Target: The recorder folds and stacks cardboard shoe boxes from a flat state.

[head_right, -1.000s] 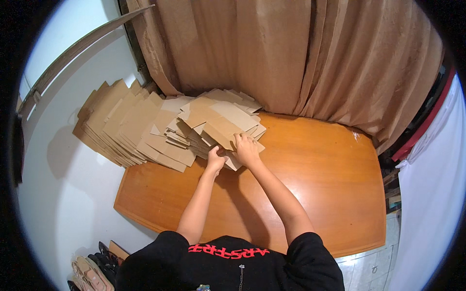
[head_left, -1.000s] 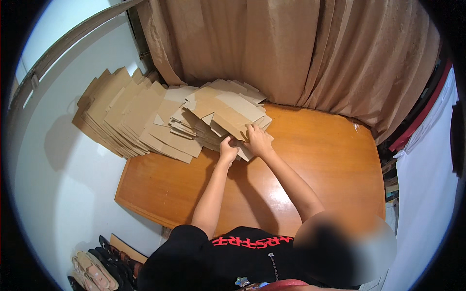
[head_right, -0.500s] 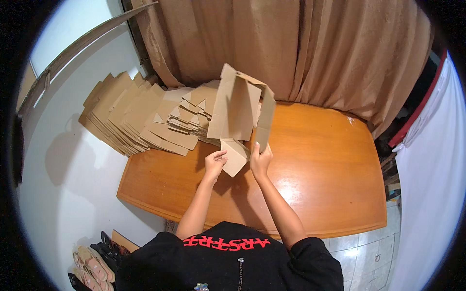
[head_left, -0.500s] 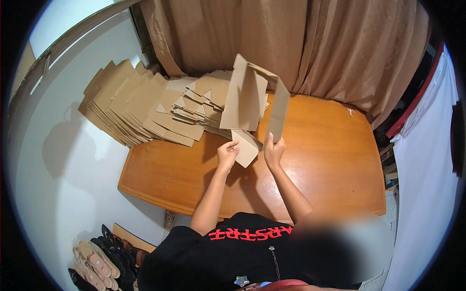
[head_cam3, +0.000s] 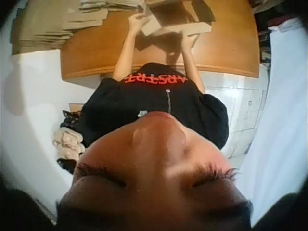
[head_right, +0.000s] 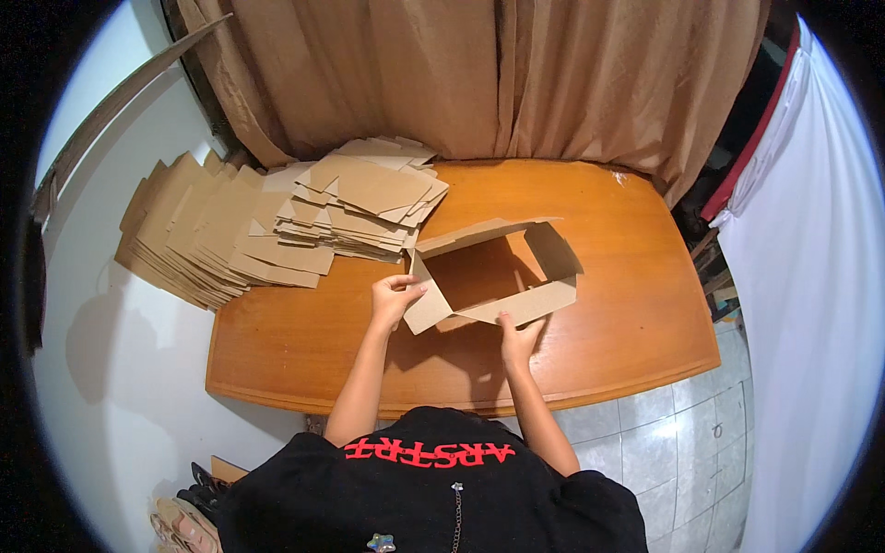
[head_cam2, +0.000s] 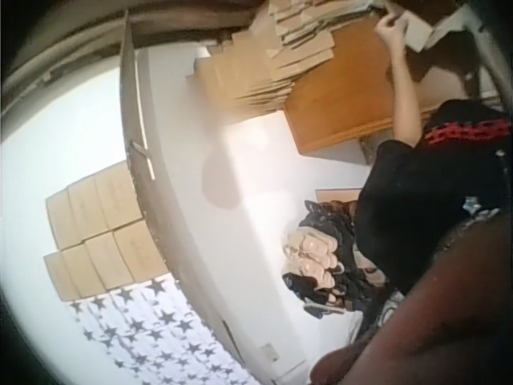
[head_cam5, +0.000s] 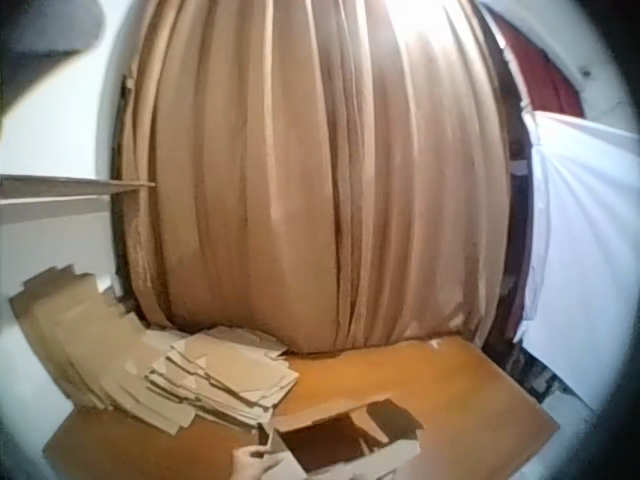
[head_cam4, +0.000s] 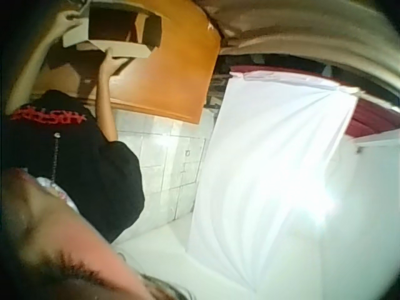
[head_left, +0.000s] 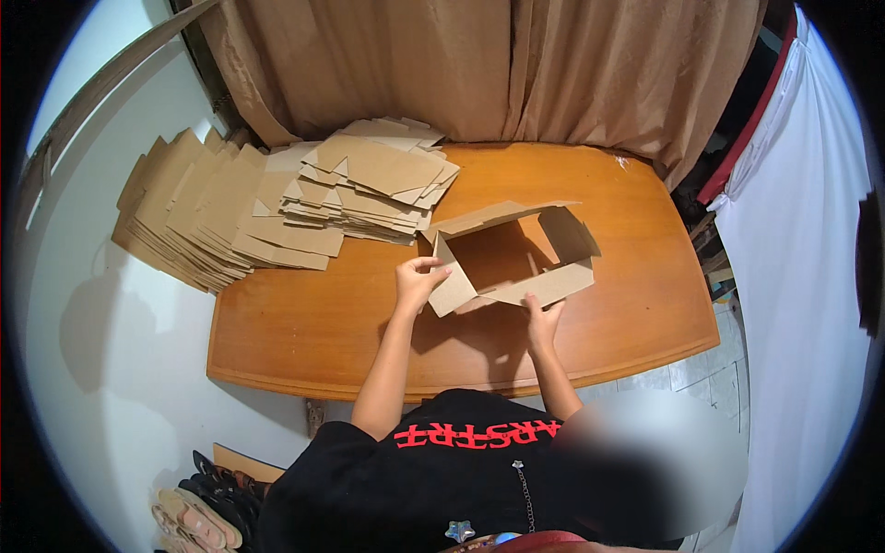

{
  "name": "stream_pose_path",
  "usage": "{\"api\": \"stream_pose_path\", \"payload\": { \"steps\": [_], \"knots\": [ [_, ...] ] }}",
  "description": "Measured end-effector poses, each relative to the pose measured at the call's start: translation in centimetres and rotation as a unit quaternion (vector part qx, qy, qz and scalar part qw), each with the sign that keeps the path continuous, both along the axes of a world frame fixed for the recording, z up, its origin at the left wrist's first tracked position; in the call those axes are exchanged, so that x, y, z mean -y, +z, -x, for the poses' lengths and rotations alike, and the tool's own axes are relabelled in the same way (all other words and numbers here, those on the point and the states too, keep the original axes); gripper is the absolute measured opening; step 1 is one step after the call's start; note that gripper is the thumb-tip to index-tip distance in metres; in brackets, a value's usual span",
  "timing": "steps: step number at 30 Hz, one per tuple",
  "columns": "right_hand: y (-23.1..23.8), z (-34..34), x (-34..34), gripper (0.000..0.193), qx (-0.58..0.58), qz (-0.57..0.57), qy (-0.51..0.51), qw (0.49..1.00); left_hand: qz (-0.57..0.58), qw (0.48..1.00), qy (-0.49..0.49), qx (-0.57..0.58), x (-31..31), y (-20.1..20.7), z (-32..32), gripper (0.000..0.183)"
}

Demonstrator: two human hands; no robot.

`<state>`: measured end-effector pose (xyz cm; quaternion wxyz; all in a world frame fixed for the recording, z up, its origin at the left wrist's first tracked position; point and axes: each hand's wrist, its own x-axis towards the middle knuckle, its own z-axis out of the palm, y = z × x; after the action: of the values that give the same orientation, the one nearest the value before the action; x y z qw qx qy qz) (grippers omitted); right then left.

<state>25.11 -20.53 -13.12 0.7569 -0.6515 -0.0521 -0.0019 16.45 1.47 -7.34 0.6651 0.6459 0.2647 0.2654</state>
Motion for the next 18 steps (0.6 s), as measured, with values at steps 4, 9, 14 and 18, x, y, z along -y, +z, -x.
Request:
{"api": "stream_pose_path", "payload": {
  "steps": [4,9,14,18],
  "knots": [
    [3.8,-1.0,3.1,0.081,-0.036,0.024,-0.109,0.993,0.073,0.997,-0.002,0.028,0.4,0.0,0.4,0.025],
    [5.1,-5.6,5.3,0.084,-0.029,0.124,-0.122,0.984,0.101,0.994,-0.039,-0.015,-1.2,-0.2,1.7,0.025],
    [7.0,-8.4,4.7,0.072,-0.003,0.17,0.009,0.985,0.111,0.989,-0.052,-0.079,-2.1,0.5,3.2,0.025],
    [5.6,-9.7,6.0,0.049,0.094,0.284,0.055,0.953,0.067,0.99,-0.043,-0.118,-2.9,0.6,4.3,0.026]
  ]
}}
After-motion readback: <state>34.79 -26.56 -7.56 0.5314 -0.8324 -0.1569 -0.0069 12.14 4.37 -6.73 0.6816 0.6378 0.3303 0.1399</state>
